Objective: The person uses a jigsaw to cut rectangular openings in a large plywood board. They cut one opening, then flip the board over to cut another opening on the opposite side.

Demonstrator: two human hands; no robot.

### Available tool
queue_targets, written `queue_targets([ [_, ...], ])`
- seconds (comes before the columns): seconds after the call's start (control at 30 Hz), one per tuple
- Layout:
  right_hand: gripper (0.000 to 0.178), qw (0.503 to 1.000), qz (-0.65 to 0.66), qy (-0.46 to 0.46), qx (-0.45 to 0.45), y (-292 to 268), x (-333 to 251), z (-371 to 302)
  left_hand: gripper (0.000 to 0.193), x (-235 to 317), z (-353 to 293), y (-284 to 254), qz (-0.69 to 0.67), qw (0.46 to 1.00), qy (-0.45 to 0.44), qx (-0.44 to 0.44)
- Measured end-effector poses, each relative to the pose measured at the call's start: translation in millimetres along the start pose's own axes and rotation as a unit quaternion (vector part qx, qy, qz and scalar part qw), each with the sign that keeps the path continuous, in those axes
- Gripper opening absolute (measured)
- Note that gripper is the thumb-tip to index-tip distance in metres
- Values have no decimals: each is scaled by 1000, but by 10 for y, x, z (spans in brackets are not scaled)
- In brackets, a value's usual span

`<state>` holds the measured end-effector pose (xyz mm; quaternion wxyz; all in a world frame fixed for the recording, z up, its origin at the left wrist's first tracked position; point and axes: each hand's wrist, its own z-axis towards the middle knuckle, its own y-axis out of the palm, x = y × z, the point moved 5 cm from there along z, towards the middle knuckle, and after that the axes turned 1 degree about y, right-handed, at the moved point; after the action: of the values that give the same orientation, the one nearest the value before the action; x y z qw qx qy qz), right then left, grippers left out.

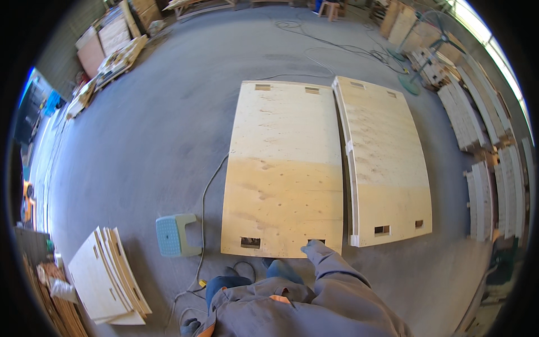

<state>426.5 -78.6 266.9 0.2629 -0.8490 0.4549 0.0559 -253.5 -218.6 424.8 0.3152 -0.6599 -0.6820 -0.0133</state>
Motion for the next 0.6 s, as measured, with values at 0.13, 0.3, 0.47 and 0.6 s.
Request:
queue_targets([
  [0.13,34,990,87,70,84,120,132,-548,21,470,709,-110,79,996,-14,-25],
  [0.3,34,934,252,227,114,820,565,-1029,20,1418,1590,201,226,965,-22,-129],
  [0.47,37,856,393,282,180,1574,-620,-1677,30,1944,3242,113,312,923,3,-225],
  [0.6,47,946,179,249,103,2107,-1316,-2132,39,2635,4517,2,187,960,17,-207],
])
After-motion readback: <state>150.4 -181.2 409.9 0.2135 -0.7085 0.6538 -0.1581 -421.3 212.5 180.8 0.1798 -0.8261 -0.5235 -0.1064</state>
